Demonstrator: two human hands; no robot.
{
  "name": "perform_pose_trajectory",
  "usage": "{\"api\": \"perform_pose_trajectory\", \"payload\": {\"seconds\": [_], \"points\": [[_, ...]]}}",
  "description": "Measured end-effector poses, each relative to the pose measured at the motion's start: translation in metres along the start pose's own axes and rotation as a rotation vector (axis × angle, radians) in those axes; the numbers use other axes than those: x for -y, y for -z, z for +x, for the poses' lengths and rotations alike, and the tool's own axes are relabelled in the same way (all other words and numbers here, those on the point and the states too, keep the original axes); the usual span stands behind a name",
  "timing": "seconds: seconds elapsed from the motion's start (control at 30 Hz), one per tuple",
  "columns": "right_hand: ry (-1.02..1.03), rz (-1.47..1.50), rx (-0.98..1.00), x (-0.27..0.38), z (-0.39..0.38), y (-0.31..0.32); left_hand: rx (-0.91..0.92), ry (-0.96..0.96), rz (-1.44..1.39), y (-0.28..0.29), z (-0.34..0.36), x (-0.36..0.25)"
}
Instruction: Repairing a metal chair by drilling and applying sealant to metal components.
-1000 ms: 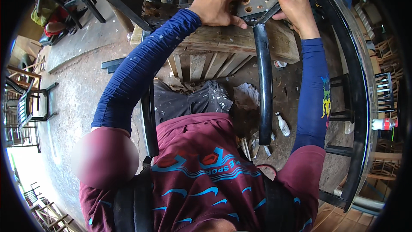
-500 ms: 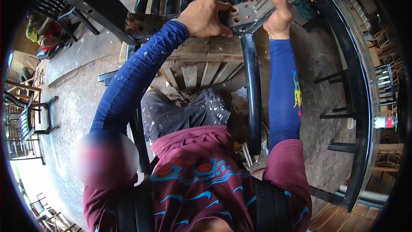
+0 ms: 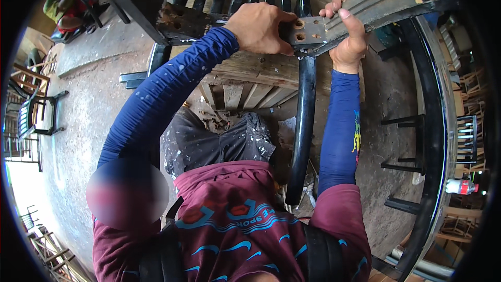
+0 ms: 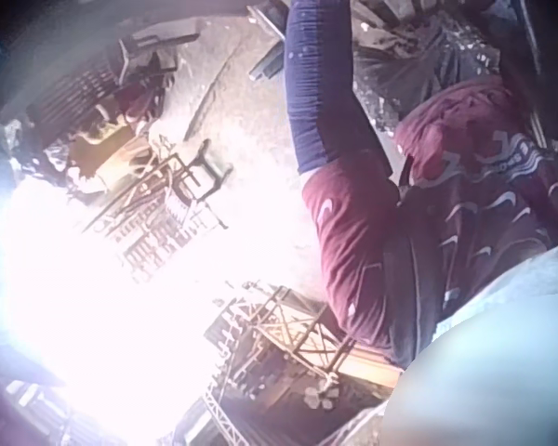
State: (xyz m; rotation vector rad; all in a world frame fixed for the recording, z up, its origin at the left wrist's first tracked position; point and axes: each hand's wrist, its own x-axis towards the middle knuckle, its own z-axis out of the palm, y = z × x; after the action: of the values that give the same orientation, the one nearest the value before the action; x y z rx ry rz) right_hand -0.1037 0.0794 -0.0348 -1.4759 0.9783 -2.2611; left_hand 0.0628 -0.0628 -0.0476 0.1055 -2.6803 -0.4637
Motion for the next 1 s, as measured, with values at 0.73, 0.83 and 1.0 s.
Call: {"api": "perform_pose_trajectory", "payload": {"seconds": [0.73, 0.83, 1.0], "points": [[0.061, -0.185, 0.061, 0.032, 0.007, -0.020, -0.076, -0.003, 0.056, -0.001, -0.006, 0.001], [0.064, -0.315, 0.144, 0.042, 0.021, -0.017, -0.084, 0.019, -0.004, 0.011, -0.004, -0.002], [0.037, -0.349, 0.119, 0.070, 0.034, -0.002, -0.030, -0.028, -0.193, 0.031, 0.005, 0.020]]}}
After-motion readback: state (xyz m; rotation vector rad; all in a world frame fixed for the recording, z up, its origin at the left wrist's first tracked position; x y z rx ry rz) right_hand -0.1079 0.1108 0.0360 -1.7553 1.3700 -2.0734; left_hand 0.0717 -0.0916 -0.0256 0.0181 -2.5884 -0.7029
